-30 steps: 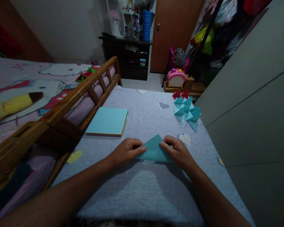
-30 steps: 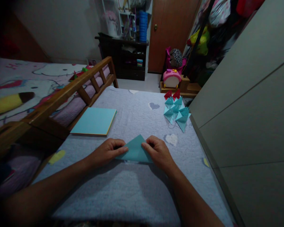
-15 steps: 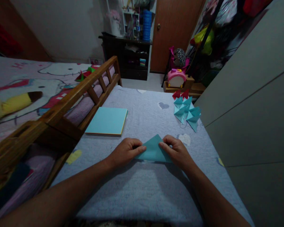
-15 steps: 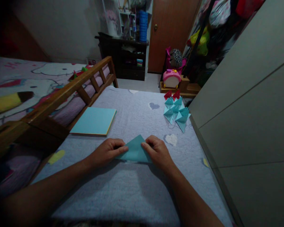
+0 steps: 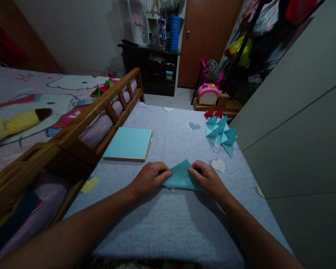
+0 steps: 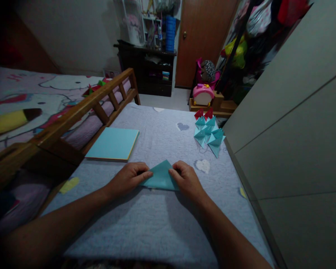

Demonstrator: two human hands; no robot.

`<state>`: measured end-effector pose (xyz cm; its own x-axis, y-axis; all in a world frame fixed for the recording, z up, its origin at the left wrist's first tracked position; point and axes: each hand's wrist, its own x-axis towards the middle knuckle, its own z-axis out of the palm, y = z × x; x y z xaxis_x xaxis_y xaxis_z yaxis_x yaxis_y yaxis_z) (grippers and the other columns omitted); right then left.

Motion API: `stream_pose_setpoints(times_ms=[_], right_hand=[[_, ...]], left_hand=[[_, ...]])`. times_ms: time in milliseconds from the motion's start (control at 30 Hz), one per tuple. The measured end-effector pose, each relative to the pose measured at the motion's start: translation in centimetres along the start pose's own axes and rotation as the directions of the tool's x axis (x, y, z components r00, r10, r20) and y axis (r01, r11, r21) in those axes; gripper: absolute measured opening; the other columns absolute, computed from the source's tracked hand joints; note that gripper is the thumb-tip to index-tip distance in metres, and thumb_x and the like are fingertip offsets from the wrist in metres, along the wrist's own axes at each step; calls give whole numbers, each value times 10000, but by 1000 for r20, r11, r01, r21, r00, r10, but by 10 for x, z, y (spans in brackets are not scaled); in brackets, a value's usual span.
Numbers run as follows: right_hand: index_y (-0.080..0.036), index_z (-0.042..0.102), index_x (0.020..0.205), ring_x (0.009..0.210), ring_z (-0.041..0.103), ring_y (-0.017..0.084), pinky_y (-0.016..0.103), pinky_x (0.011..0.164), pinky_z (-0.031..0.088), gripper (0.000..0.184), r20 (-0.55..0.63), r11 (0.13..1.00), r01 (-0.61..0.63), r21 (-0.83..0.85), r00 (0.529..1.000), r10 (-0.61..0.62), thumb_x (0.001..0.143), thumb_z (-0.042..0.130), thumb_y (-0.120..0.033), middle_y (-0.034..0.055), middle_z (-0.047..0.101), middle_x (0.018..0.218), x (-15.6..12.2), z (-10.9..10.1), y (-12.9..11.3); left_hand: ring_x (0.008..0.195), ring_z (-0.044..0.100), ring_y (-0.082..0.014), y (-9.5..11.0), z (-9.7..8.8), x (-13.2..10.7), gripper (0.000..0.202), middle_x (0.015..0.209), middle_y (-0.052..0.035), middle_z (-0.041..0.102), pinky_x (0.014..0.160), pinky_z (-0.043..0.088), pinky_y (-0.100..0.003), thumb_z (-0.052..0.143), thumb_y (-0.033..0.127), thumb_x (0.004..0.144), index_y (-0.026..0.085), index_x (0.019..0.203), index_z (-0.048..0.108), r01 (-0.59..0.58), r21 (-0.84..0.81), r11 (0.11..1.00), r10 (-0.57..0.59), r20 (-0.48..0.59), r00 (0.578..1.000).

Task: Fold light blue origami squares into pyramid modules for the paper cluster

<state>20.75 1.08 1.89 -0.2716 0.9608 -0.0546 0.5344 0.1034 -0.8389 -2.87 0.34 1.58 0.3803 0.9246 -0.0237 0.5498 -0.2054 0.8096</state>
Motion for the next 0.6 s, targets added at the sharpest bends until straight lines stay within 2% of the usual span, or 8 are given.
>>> stream_pose_setpoints(times_ms=[167, 333, 433, 533, 600], right_hand=[[-194, 589, 746, 652, 497, 143, 271, 633, 358, 193, 8, 991, -12, -136, 1000, 13, 878, 530, -322, -13, 543, 689, 6, -1, -6], [-184, 633, 741, 684, 553, 149, 265, 649, 357, 182, 11, 946, -29, -322, 999, 34, 898, 561, -241, 12, 629, 724, 20, 2, -16], [-175, 687, 790, 733, 592, 165, 269, 673, 363, 177, 5, 888, -30, -459, 999, 37, 915, 574, -230, 43, 689, 782, 27, 8, -19], [-172, 725, 858, 797, 623, 185, 279, 714, 374, 182, 4, 826, -22, -564, 1000, 30, 930, 573, -240, 69, 730, 856, 30, 12, -19], [-172, 737, 887, 844, 635, 198, 289, 747, 376, 193, 13, 789, -17, -615, 999, 31, 939, 567, -248, 82, 742, 901, 31, 15, -18]], left_hand=[[646, 536, -146, 0, 1, 0, 329, 638, -3, 568, 619, 367, -270, 521, 340, 924, 170, 653, 599, -19, 101, 995, 23, -39, 999], [666, 575, -164, -3, 2, 3, 262, 685, -14, 618, 637, 379, -279, 546, 303, 922, 171, 717, 641, 20, 215, 977, -4, -72, 997], [682, 606, -179, -4, 5, 4, 141, 727, -12, 647, 646, 396, -283, 586, 280, 913, 175, 920, 680, 76, 267, 961, -51, -97, 994], [707, 633, -201, -4, 9, 4, 273, 779, -19, 666, 663, 426, -295, 604, 266, 918, 173, 1174, 615, 113, 356, 928, -72, -129, 989], [754, 654, -219, -4, 11, 4, 333, 830, -36, 682, 697, 455, -309, 598, 263, 930, 172, 1249, 567, 104, 414, 904, -55, -129, 990]])
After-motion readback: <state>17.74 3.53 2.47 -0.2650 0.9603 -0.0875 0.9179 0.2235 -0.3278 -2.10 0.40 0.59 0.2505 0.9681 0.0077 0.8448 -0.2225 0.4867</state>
